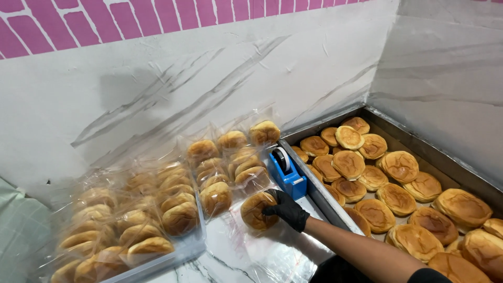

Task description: Packing individual bread buns into plastic bags and sealing them with a tape dispenser.

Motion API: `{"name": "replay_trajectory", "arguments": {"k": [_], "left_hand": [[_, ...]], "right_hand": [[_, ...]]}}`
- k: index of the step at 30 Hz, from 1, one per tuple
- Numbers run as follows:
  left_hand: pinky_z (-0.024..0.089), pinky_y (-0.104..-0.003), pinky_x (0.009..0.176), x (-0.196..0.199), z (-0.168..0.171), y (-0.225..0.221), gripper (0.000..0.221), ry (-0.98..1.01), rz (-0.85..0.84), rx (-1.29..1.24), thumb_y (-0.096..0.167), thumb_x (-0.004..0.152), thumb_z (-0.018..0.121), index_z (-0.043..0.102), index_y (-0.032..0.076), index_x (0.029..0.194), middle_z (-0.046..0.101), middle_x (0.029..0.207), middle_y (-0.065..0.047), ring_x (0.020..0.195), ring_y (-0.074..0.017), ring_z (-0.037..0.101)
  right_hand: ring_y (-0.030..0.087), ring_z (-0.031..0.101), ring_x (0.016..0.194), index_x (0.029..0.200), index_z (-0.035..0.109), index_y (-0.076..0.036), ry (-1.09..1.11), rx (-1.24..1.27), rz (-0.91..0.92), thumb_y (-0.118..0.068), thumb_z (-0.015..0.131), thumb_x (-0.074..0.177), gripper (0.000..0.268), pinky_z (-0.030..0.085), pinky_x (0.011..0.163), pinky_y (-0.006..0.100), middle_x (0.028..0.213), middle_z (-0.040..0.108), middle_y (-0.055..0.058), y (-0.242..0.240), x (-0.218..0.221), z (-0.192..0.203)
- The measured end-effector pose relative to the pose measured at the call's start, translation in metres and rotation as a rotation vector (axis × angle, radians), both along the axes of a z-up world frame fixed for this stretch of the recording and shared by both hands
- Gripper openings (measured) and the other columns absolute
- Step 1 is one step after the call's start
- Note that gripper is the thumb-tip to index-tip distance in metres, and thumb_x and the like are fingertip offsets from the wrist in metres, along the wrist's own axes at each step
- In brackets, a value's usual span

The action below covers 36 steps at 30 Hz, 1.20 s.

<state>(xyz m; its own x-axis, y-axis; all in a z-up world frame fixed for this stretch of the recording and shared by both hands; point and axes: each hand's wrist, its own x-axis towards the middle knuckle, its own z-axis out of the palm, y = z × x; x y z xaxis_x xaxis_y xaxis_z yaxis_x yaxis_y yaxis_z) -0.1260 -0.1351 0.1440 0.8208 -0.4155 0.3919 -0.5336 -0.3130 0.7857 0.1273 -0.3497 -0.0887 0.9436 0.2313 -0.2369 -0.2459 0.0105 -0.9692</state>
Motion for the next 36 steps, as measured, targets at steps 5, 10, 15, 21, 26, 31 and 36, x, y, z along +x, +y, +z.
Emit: {"name": "replay_trajectory", "arguments": {"k": [5,10,15,21,26,31,36], "left_hand": [[0.062,-0.030,0.061,0.031,-0.010,0.012,0.037,0.190,0.057,-0.040,0.041,0.094,0.053,0.073,0.015,0.110,0.076,0.095,-0.003,0.087,-0.0147,0.072],[0.062,-0.029,0.059,0.054,-0.073,0.017,0.038,0.423,0.151,-0.074,0.043,0.093,0.053,0.073,0.016,0.111,0.077,0.096,-0.003,0.089,-0.0135,0.072],[0.062,-0.028,0.058,0.112,-0.164,0.017,0.040,0.576,0.208,-0.103,0.045,0.093,0.053,0.073,0.017,0.112,0.078,0.096,-0.002,0.090,-0.0126,0.073],[0.058,-0.031,0.077,0.174,-0.223,-0.026,0.046,0.107,0.390,-0.311,0.040,0.094,0.060,0.052,0.016,0.132,0.059,0.130,-0.005,0.094,-0.0174,0.067],[0.063,-0.044,0.094,0.169,-0.238,-0.034,0.075,0.322,0.203,-0.502,0.050,0.085,0.067,0.043,0.012,0.145,0.060,0.139,-0.015,0.123,-0.0302,0.065],[0.065,-0.048,0.082,0.185,-0.280,-0.033,0.073,0.714,0.015,-0.821,0.028,0.082,0.077,0.043,0.009,0.144,0.065,0.129,-0.021,0.103,-0.0394,0.074],[0.065,-0.045,0.080,0.182,-0.276,-0.035,0.031,0.776,0.165,-0.936,0.003,0.086,0.080,0.067,-0.003,0.114,0.075,0.100,-0.017,0.088,-0.0273,0.076]], "right_hand": [[0.021,0.068,0.100,0.121,0.072,-0.008,-0.001,0.015,-0.024,-0.001,0.091,0.064,0.061,0.056,0.091,0.034,0.110,0.074,0.008,-0.003,0.006,-0.016],[0.021,0.069,0.099,0.119,0.072,-0.008,-0.020,0.015,0.001,0.000,0.091,0.063,0.059,0.057,0.090,0.036,0.108,0.075,0.008,-0.001,0.001,-0.020],[0.029,0.070,0.106,0.119,0.065,-0.002,-0.241,0.190,0.206,-0.012,0.082,0.073,0.049,0.061,0.088,0.039,0.114,0.072,0.014,-0.014,-0.003,-0.022],[0.027,0.072,0.093,0.119,0.064,0.007,-0.425,0.361,0.263,-0.018,0.081,0.078,0.051,0.062,0.078,0.033,0.105,0.073,0.017,-0.016,-0.009,0.019],[0.029,0.069,0.102,0.123,0.062,0.003,-0.237,0.468,0.263,-0.015,0.081,0.080,0.051,0.059,0.086,0.038,0.113,0.071,0.016,-0.015,-0.018,0.036],[0.024,0.069,0.104,0.123,0.065,0.001,-0.323,0.311,0.256,-0.020,0.080,0.082,0.049,0.058,0.090,0.037,0.114,0.072,0.012,-0.019,-0.009,0.022],[0.019,0.070,0.100,0.126,0.069,-0.006,-0.112,0.119,0.019,-0.005,0.085,0.078,0.050,0.059,0.086,0.036,0.113,0.075,0.009,-0.002,-0.010,0.030]]}}
